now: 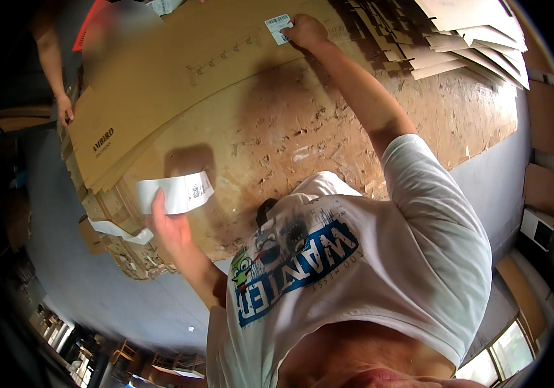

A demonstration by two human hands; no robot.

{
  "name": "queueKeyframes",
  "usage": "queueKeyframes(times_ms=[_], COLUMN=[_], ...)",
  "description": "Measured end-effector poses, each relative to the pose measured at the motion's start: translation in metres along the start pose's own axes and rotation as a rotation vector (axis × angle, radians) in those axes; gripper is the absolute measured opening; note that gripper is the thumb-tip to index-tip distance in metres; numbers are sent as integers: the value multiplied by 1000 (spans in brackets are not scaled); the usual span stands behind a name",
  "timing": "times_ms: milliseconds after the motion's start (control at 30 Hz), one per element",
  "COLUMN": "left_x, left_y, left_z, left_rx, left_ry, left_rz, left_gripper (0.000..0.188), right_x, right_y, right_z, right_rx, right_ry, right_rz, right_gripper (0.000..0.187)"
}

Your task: The person stands at a workbench and repeatedly tears individual labels from a continuous roll. They place each label onto a flat piece of cardboard, smooth it down, and then move the labeled cardboard aside. The process is repeated for multiple cardboard pieces.

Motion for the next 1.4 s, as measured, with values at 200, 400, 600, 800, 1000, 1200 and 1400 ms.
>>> queueKeyframes(times_ms=[200,400,600,800,1000,1200,1400], left_x=[-10,-25,-28,-24,-29,-61,-61], left_y=[-3,0,35,74,96,83,83], left_z=[4,-15,-33,-52,-100,-108,-104], left_rx=[-10,-53,-167,-353,-391,-355,-272], left_ry=[-12,12,-68,-173,-290,-257,-277], left_rz=[5,26,-20,-58,-147,98,42], left_gripper=[42,39,28,25,23,18,11], right_x=[-8,26,-61,-198,-187,-179,-180], right_y=[-1,-21,-20,-68,-86,-95,-107], right_z=[-2,-6,-73,-270,-305,-320,-327], right_rx=[-20,170,199,-583,-676,-579,-123], right_ry=[-18,59,-393,-709,-565,-636,-992], right_rz=[-115,-351,-69,1090,1244,1179,765], right_gripper=[44,42,36,32,38,25,13])
Point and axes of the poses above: each hand's wrist, its own z-axis towards the middle knuckle, its own y-axis out of the palm, x = y × z, the point moved 8 cm from there along z, towards the middle knuckle, and after that the axes turned 6 degrees about -y, right-handed, at the moved point
